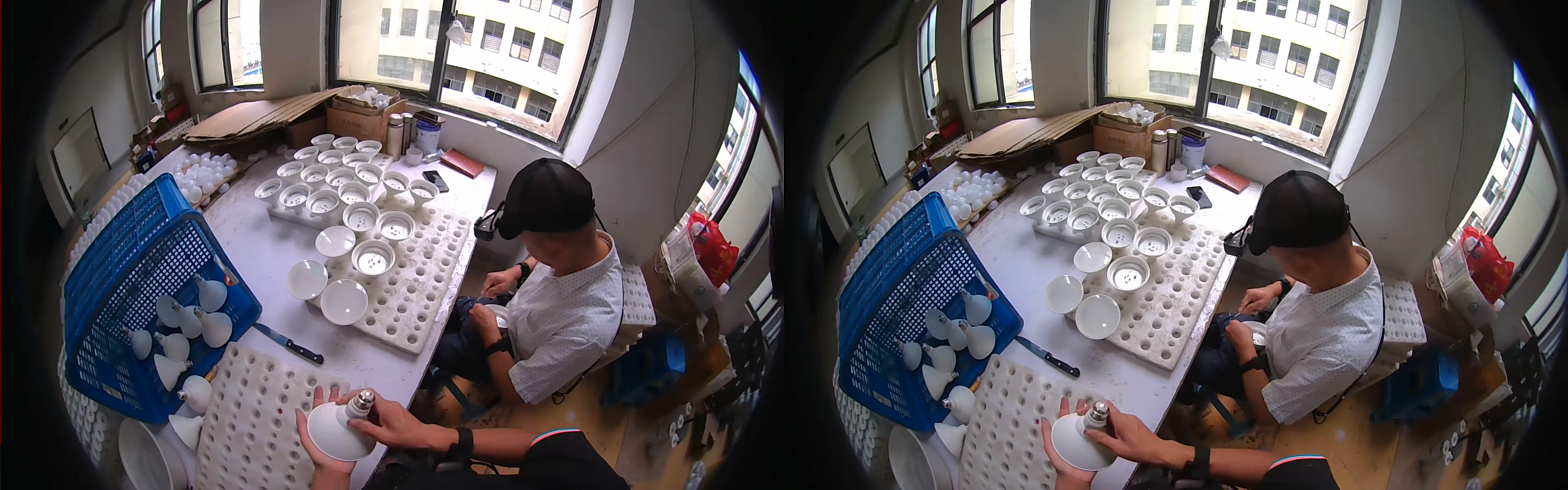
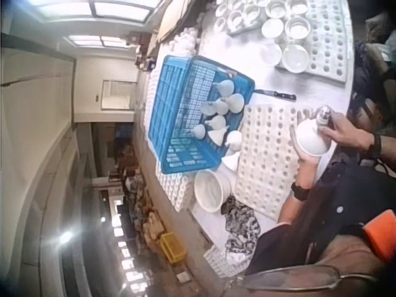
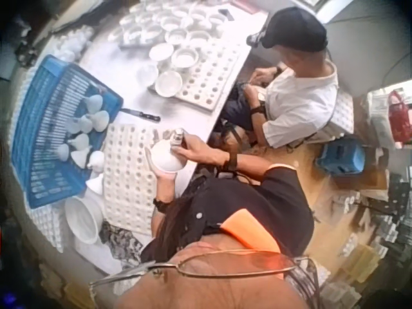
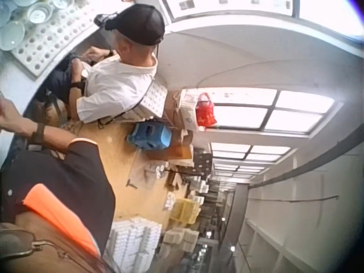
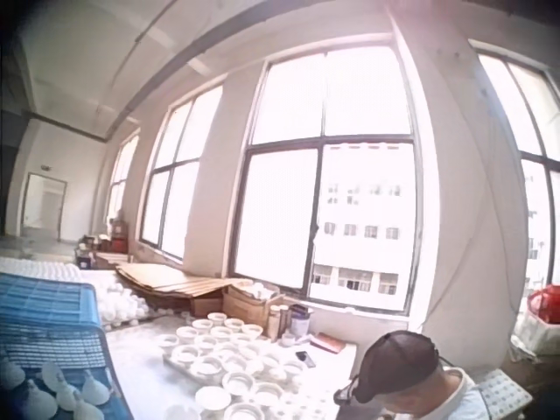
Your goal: Manually assemble and inspect LED lamp components at a workbench.
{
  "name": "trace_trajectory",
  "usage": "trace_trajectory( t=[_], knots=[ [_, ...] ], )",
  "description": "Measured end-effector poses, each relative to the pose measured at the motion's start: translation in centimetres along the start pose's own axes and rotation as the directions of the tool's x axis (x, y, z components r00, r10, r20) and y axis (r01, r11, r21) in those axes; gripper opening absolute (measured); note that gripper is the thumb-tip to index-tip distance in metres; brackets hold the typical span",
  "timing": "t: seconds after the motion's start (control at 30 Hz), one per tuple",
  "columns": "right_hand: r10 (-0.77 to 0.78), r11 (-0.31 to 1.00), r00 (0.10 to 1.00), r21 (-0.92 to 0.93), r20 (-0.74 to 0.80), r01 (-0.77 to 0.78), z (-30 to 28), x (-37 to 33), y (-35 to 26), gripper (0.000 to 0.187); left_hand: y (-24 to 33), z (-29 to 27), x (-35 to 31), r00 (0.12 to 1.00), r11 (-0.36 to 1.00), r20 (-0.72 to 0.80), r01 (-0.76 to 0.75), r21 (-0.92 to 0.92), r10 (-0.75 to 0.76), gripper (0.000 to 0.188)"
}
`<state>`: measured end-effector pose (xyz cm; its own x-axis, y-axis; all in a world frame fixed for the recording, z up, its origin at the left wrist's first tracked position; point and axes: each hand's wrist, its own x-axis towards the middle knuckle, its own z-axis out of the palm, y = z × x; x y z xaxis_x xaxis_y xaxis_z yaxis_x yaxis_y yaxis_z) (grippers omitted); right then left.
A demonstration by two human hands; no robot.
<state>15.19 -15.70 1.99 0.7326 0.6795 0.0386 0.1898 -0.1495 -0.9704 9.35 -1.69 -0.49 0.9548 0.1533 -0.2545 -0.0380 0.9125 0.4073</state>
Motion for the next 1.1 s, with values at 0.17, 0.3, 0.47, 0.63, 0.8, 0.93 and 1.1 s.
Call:
trace_trajectory(
  t=[0.17, 0.3, 0.47, 0.63, 0.8, 0.93, 1.1],
  knots=[
    [-0.010, 0.836, 0.912, 0.498, -0.410, 0.233, -4.2, 0.1, -3.9, 0.038, 1.6, -5.1, 0.2, 0.937, 0.999, -0.347, -0.016, 0.047, 0.031, 0.070],
    [0.255, 0.919, 0.962, 0.336, -0.100, -0.209, 0.2, 1.1, -0.3, 0.039, -2.0, -3.8, 3.5, 0.968, 0.998, -0.242, 0.060, -0.032, -0.066, 0.071],
    [0.212, 0.874, 0.900, 0.486, -0.380, 0.000, -5.1, 1.7, 0.9, 0.043, -0.5, -6.6, 3.1, 0.921, 1.000, -0.389, 0.005, -0.012, -0.009, 0.073],
    [0.544, 0.522, 0.837, 0.758, 0.056, -0.390, -2.2, 2.3, 5.3, 0.027, -3.0, -0.6, 4.2, 0.935, 0.983, -0.351, 0.110, 0.148, -0.052, 0.056],
    [0.763, -0.003, 0.575, 0.891, 0.295, -0.453, -5.1, 4.9, 7.2, 0.039, -3.9, -0.3, 6.0, 0.988, 0.675, -0.151, 0.090, 0.732, 0.033, 0.030],
    [0.695, 0.408, 0.691, 0.681, 0.200, -0.608, -8.2, 3.1, 12.6, 0.040, -4.3, 0.1, 7.7, 0.949, 0.604, -0.215, 0.314, 0.732, -0.232, 0.025],
    [0.588, 0.767, 0.777, 0.462, -0.226, -0.445, -12.6, 4.1, 9.8, 0.038, -4.9, 2.0, 11.5, 0.969, 0.617, -0.185, 0.246, 0.748, -0.162, 0.028]
  ],
)
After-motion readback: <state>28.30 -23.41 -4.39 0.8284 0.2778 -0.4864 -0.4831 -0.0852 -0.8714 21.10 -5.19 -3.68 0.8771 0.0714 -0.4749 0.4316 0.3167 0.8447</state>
